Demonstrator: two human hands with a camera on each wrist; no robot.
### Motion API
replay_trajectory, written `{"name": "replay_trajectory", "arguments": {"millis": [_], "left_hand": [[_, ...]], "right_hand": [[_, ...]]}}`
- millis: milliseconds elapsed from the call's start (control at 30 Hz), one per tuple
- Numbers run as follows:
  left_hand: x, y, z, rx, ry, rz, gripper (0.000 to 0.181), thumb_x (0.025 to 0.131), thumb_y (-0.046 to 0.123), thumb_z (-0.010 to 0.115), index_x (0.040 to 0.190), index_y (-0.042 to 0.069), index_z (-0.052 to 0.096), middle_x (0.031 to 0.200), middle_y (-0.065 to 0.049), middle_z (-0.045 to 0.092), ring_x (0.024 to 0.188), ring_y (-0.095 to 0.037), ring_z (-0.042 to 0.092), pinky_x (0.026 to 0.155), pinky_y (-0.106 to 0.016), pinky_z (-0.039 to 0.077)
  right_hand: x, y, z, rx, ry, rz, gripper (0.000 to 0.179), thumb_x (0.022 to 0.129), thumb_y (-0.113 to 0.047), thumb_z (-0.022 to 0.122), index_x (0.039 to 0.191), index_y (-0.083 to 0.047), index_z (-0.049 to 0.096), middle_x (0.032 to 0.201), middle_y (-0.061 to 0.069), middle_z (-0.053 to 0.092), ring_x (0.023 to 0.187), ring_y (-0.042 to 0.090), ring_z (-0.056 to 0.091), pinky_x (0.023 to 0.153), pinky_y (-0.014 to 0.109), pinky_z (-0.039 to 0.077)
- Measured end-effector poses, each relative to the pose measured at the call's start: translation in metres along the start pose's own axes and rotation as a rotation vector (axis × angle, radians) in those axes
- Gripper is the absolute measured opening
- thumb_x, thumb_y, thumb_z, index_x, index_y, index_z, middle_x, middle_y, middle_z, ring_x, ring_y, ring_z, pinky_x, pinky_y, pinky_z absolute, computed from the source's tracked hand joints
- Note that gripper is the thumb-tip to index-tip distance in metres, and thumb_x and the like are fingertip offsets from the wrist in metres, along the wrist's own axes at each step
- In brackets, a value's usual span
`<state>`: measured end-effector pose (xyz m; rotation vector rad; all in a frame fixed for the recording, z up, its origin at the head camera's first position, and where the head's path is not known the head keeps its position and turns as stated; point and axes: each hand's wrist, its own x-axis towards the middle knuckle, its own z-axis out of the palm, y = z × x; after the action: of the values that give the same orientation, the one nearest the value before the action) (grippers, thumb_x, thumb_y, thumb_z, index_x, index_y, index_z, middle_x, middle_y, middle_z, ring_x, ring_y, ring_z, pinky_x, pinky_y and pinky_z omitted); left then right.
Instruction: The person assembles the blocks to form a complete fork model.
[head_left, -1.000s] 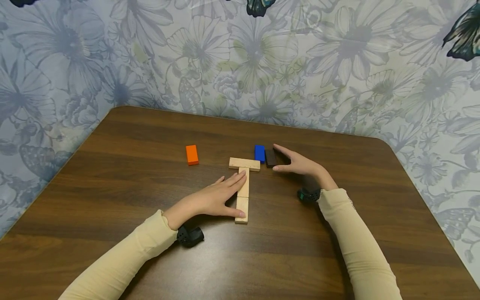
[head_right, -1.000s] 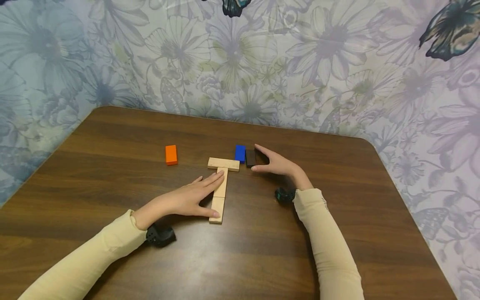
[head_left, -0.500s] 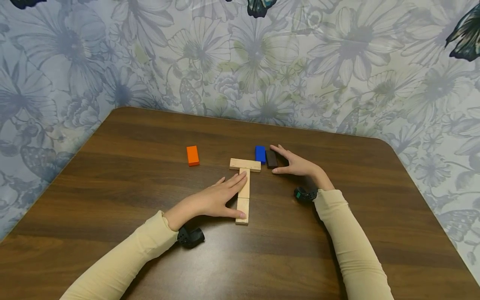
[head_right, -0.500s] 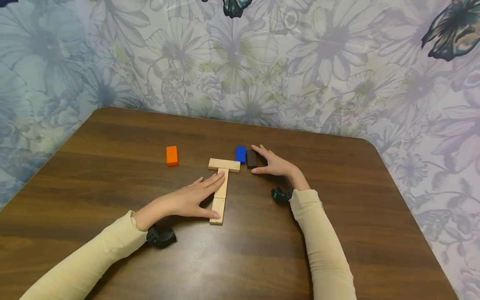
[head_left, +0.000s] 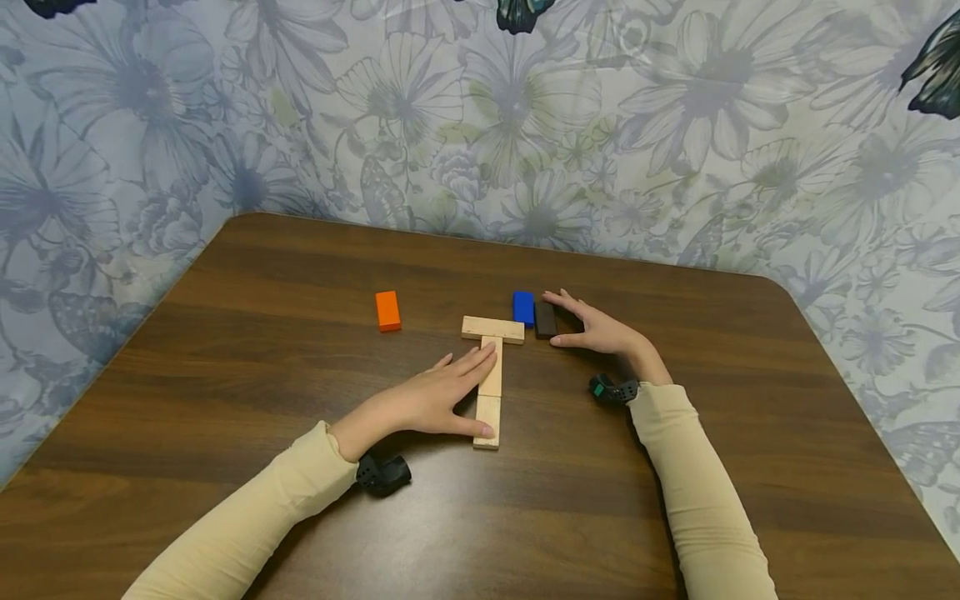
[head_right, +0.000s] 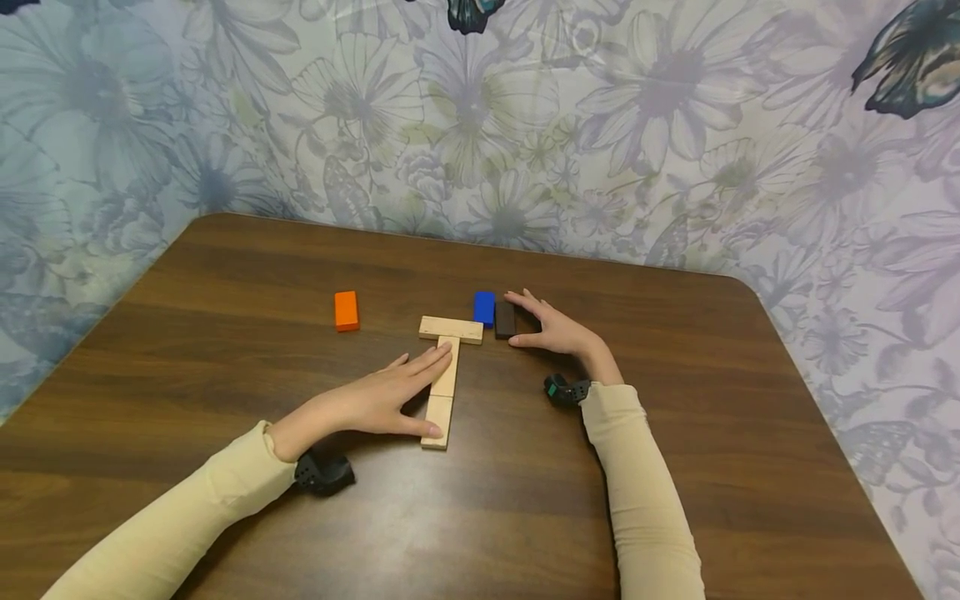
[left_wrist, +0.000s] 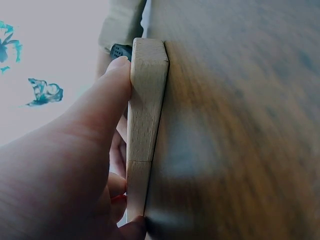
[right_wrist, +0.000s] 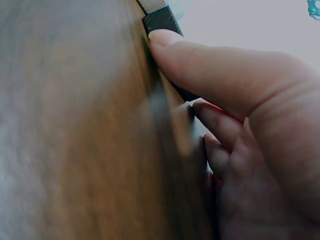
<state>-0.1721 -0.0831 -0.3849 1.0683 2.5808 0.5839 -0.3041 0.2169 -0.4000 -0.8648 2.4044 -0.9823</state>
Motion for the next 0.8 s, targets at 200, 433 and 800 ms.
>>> {"name": "replay_trajectory", "arguments": {"millis": [200, 433, 800], "left_hand": [[0.000, 0.000, 0.000, -0.002, 0.004, 0.002, 0.101, 0.083, 0.064, 0.054, 0.150, 0.007, 0.006, 0.155, -0.005, -0.004, 0.139, -0.017, 0.003, 0.109, -0.048, 0.006], [-0.001, 0.000, 0.000, 0.012, 0.009, -0.003, 0.102, 0.082, 0.065, 0.054, 0.150, 0.007, 0.007, 0.155, -0.005, -0.004, 0.139, -0.017, 0.003, 0.108, -0.048, 0.006], [-0.001, 0.001, 0.001, -0.003, -0.003, -0.008, 0.101, 0.083, 0.064, 0.054, 0.150, 0.007, 0.006, 0.155, -0.005, -0.004, 0.139, -0.019, 0.004, 0.108, -0.048, 0.006]], "right_hand": [[-0.005, -0.016, 0.000, 0.023, 0.018, -0.006, 0.071, 0.091, -0.017, 0.064, 0.148, -0.004, 0.024, 0.153, 0.020, 0.002, 0.138, 0.036, -0.002, 0.104, 0.060, 0.003], [-0.011, -0.039, -0.001, 0.053, 0.019, -0.027, 0.066, 0.090, -0.009, 0.063, 0.144, 0.005, 0.027, 0.152, 0.020, 0.013, 0.139, 0.034, 0.000, 0.105, 0.058, 0.006], [-0.012, -0.032, 0.000, 0.121, 0.054, -0.004, 0.067, 0.089, -0.008, 0.065, 0.144, 0.003, 0.029, 0.151, 0.025, 0.010, 0.136, 0.039, 0.015, 0.106, 0.054, 0.014]]}}
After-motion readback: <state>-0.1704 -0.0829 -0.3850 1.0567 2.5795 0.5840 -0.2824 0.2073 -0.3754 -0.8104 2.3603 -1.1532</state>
